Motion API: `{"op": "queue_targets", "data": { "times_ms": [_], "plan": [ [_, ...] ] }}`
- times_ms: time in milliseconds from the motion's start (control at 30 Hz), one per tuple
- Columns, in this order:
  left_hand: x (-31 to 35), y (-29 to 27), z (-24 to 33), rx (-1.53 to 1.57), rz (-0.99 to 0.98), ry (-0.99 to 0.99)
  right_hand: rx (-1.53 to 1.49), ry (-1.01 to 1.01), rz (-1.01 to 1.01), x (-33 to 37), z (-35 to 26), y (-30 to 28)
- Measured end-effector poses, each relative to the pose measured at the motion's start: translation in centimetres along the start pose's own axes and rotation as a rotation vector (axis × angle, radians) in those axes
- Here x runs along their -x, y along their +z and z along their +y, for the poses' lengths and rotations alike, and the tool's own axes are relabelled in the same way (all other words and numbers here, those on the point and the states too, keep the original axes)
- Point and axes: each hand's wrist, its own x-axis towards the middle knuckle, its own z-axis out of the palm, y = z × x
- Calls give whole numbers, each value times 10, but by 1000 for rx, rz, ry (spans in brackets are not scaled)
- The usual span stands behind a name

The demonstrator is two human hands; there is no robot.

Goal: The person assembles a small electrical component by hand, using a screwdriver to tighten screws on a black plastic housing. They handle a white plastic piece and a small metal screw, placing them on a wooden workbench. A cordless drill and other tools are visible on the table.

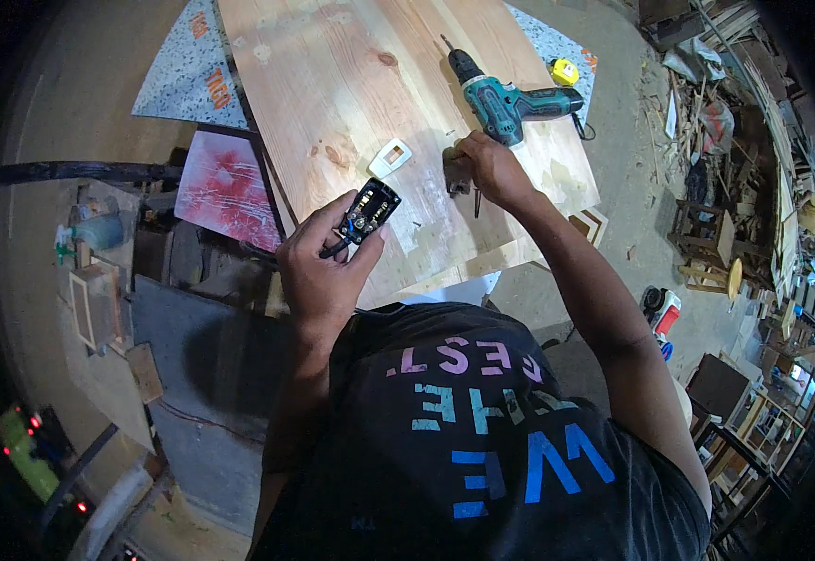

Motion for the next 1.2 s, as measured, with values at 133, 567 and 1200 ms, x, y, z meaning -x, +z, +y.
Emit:
{"op": "queue_targets", "data": {
  "times_ms": [133, 567, 1200],
  "plan": [
    [0, -1, 2, -7, -9, -29, 67, -42, 2, 4, 16, 4],
    [1, 0, -4, 12, -22, 3, 159, -87, 13, 15, 8, -6],
    [0, 8, -4, 41, -6, 118, 518, -272, -179, 27, -9, -10]
  ]
}}
